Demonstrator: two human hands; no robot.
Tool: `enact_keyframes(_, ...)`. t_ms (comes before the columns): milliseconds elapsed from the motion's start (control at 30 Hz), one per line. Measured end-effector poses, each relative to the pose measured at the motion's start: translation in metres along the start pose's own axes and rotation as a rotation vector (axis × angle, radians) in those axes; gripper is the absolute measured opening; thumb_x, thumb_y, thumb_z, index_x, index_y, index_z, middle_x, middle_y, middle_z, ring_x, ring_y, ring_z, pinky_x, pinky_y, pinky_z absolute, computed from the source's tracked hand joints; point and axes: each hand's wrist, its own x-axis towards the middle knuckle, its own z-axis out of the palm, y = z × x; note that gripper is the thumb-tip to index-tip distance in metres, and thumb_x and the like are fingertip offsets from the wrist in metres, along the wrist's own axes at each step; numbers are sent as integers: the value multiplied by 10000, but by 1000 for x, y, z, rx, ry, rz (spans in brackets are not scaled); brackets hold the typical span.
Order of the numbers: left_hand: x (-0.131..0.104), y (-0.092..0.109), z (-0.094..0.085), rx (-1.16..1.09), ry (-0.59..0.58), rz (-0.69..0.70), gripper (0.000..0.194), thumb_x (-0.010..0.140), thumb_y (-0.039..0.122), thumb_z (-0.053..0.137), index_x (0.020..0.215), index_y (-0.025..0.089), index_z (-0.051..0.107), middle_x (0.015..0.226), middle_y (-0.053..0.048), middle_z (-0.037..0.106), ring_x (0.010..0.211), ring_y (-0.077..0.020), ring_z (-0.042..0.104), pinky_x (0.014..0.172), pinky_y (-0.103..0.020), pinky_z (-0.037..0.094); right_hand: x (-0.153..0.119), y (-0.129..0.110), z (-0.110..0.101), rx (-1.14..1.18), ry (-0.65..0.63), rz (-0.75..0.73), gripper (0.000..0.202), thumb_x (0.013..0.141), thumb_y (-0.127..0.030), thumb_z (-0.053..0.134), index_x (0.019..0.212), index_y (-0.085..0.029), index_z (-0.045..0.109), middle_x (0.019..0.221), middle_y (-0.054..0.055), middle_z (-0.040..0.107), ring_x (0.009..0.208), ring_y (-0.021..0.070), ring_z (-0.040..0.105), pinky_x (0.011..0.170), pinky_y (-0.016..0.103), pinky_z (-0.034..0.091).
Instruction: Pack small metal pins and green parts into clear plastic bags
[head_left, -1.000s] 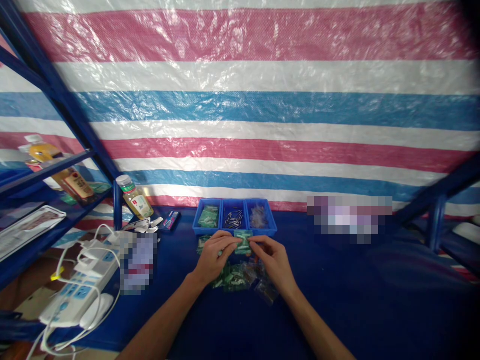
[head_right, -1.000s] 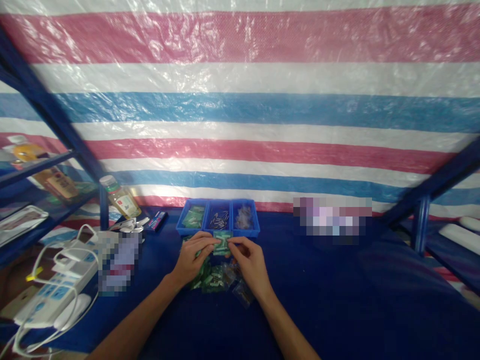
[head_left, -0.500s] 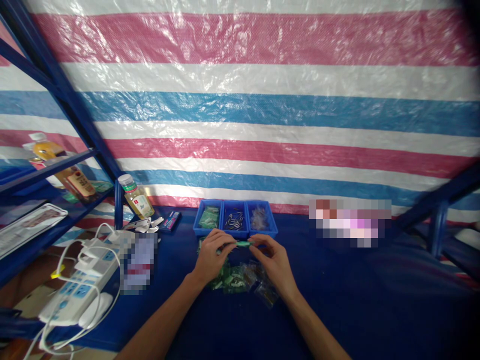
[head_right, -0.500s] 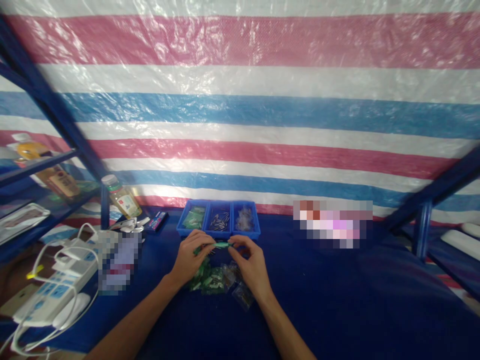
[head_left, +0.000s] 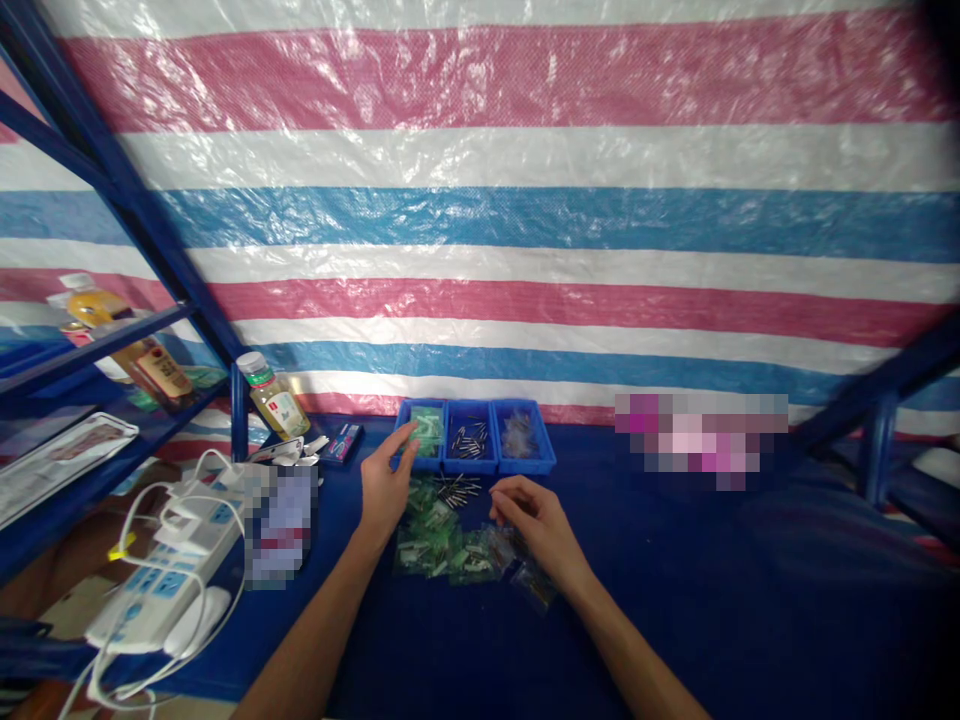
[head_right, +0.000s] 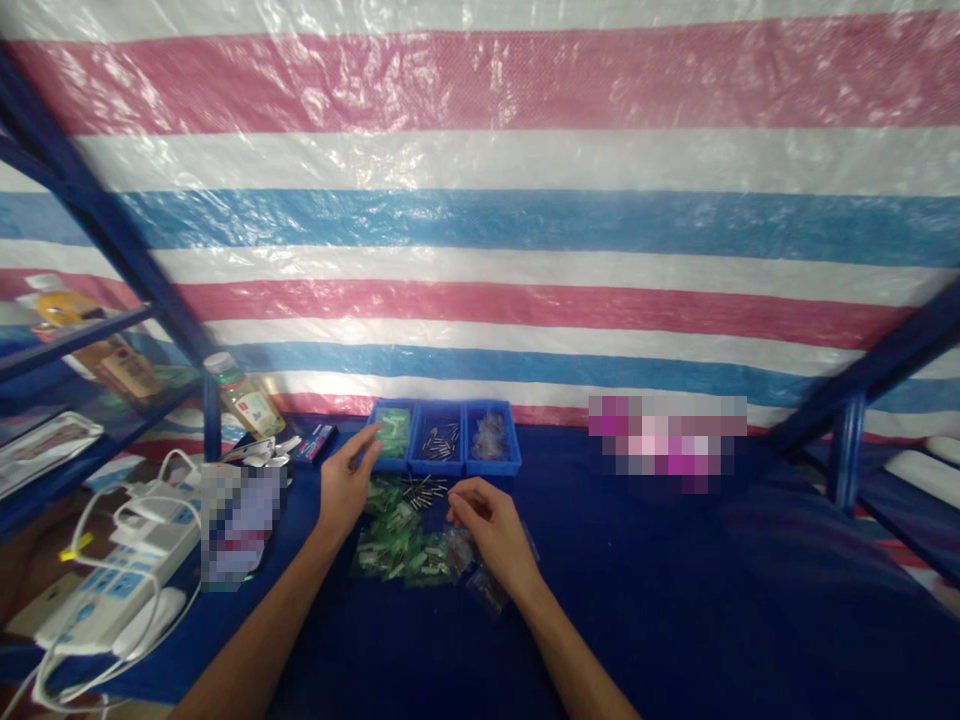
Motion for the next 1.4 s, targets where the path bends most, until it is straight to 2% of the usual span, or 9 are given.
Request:
enact_keyframes(67, 3, -4, -3, 131, -57, 51, 444, 1003, 400, 525, 1421, 256, 558, 1466, -89, 569, 1418, -275, 468, 1185, -481, 355, -1, 1, 1, -32, -28, 4, 343, 903, -525, 657, 932, -184, 687, 737, 24, 695, 661, 174, 612, 654, 290, 467)
enact_keyframes(167, 5, -8, -3, 337, -98, 56, 479, 1014, 395, 501, 1483, 299, 475, 1557, -81, 463, 1509, -301, 313, 1221, -597, 194, -3, 1, 3, -145, -47, 1, 297, 921, -482, 631, 935, -192, 694, 741, 17, 696, 677, 178, 617, 650, 287, 458)
enact_keyframes(367, -1, -7, 1, 454, -93, 123, 342, 1031, 350, 463, 1330, 271, 610, 1506, -78, 526, 1462, -276, 393, 1190, -552, 259, -9, -2, 8, -662, -171, -196, 123, 919, -352, 672, 933, -243, 728, 831, 26, 696, 848, 219, 601, 841, 374, 439)
enact_keyframes(533, -6, -5, 3, 540, -173, 184, 317, 1026, 346, 483, 1291, 265, 637, 1403, -91, 622, 1412, -285, 454, 1216, -591, 136, -12, 3, 8, -945, -244, -235, 153, 875, -350, 760, 995, -265, 717, 995, 41, 672, 1042, 268, 548, 949, 434, 379)
enact_keyframes(667, -5, -6, 1, 568, -221, 205, 323, 1031, 381, 468, 1272, 268, 651, 1343, -94, 664, 1376, -281, 493, 1229, -585, 59, -12, 5, 8, -961, -258, -226, 124, 884, -328, 758, 957, -250, 696, 1008, 35, 658, 1043, 257, 538, 942, 420, 375)
enact_keyframes(833, -1, -5, -5, 565, -293, 239, 323, 1046, 388, 434, 1252, 278, 657, 1302, -77, 682, 1292, -246, 558, 1232, -555, 87, -12, 2, 10, -915, -244, -221, 113, 885, -274, 757, 917, -235, 656, 972, 24, 662, 1017, 243, 535, 902, 388, 371)
enact_keyframes(1067, 16, -8, -6, 660, -206, 256, 369, 1029, 399, 465, 1354, 289, 601, 1441, -115, 570, 1370, -284, 478, 1213, -558, 149, -11, 4, 10, -891, -256, -222, 128, 883, -243, 756, 878, -221, 630, 900, 5, 681, 960, 224, 549, 872, 366, 359)
enact_keyframes(1267, 30, -6, -4, 708, -353, 294, 315, 1030, 419, 450, 1197, 295, 686, 1334, -80, 662, 1419, -339, 417, 1185, -665, 65, -11, 2, 11, -795, -251, -183, 126, 880, -207, 754, 848, -221, 633, 850, -8, 680, 922, 212, 566, 856, 345, 372)
enact_keyframes(1400, 36, -3, 0, 675, -427, 319, 352, 1038, 456, 430, 1174, 263, 691, 1291, -87, 685, 1334, -313, 514, 1194, -645, 49, -10, 1, 10, -699, -218, -128, 107, 877, -195, 743, 815, -221, 659, 857, -1, 661, 887, 197, 584, 818, 317, 395)
